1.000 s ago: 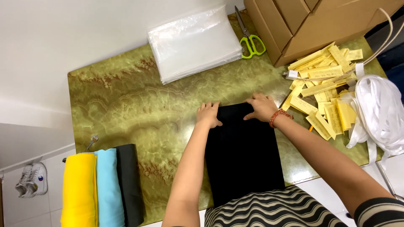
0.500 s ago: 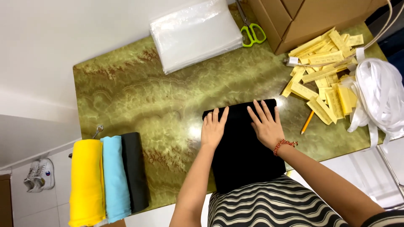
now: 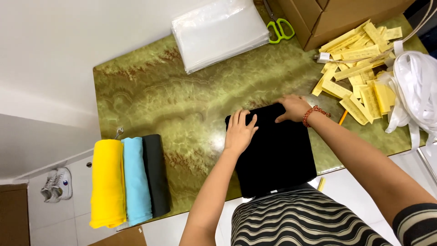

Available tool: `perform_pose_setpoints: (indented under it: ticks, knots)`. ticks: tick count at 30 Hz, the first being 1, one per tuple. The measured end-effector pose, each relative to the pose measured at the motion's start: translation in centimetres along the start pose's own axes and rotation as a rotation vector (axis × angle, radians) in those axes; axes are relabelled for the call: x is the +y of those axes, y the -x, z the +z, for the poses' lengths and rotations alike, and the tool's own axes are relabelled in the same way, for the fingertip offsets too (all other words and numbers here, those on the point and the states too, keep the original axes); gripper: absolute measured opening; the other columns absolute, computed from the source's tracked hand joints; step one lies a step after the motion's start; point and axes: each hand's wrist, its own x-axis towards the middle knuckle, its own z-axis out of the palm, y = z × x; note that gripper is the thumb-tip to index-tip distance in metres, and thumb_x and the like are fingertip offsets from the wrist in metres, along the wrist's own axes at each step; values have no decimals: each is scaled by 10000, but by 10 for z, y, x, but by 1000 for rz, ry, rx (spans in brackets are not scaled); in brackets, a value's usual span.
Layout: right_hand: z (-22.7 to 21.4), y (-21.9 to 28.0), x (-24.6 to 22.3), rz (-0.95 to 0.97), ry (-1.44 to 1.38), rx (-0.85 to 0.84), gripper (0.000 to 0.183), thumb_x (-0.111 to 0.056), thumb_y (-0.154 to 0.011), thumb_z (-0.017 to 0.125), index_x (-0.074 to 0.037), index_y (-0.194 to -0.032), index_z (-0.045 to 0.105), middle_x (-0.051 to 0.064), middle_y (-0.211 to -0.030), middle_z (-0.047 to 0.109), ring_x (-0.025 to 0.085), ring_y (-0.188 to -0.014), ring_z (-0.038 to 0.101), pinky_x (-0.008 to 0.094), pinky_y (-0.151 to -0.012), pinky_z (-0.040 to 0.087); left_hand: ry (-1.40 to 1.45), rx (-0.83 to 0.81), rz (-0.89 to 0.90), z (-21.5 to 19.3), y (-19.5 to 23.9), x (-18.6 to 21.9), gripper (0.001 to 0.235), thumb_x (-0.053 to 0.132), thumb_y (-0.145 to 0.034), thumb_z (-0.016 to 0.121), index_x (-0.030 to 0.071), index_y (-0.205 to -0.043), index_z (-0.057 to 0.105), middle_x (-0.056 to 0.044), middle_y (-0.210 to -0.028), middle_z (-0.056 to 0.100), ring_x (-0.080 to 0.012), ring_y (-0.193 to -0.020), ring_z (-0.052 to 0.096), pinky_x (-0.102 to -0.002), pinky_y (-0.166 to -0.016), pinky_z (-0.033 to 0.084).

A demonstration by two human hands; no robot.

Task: Picking clothes from a rack, folding them on a table, and preparing them for packaging

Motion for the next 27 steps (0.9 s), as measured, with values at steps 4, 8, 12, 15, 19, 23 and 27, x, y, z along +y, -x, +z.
perform_pose_setpoints:
  ticks: [4,8,12,15,19,23,27]
  knots:
    - [-10,14,-31,-24,42,-9,896,-636,-718,926,-267,-1473,615,56,-1403,604,331,-1414,487,562,-1149,364,96,-71,-91,-8,-24,-24,187,251,-1068,629,140,-1211,675,-212,-1448,462,-526,-1517,352,-695,-1244,250]
    - [9,7,-38,-63,40,182,730,-431,-803,895,-230,-1429,579,92,-1331,574,354,-1336,502,516,-1093,374,222,-513,-303,-14,-52,-47,840,281,-999,735,159,-1646,213,-322,-1592,376,-541,-1566,246,-752,-1257,42]
    - [38,-5,-48,-48,227,477,694,-322,-735,928,-282,-1315,548,-37,-1313,636,227,-1361,529,448,-1205,342,3,-545,-345,22,-67,-64,992,302,-888,851,114,-1665,263,-263,-1564,480,-446,-1500,430,-653,-1261,273]
    - [41,9,-58,-129,209,623,607,-176,-737,897,-151,-1237,553,63,-1272,665,311,-1435,503,523,-1269,286,-110,-397,-304,18,-62,-54,819,283,-807,919,72,-1485,511,-153,-1396,549,-363,-1351,523,-584,-1118,486]
    - [26,47,-70,-195,138,733,570,-77,-823,806,-122,-1331,550,100,-1482,593,360,-1543,403,569,-1318,219,-172,-243,-234,16,-42,-38,668,201,-810,906,91,-1383,580,-127,-1316,532,-329,-1252,517,-526,-952,563]
    - [34,69,-62,-265,89,735,818,-109,-868,784,-225,-1600,437,57,-1639,478,331,-1562,368,591,-1309,190,-238,141,-86,13,-13,-15,440,50,-906,770,117,-1305,594,-129,-1073,512,-298,-1017,548,-413,-837,535]
    - [48,90,-58,-341,124,823,617,-526,-1034,574,-312,-1607,494,-27,-1690,458,213,-1565,396,520,-1304,198,-215,381,-27,-7,5,17,518,-18,-957,726,122,-1428,562,-198,-1110,609,-335,-1038,648,-516,-998,558]
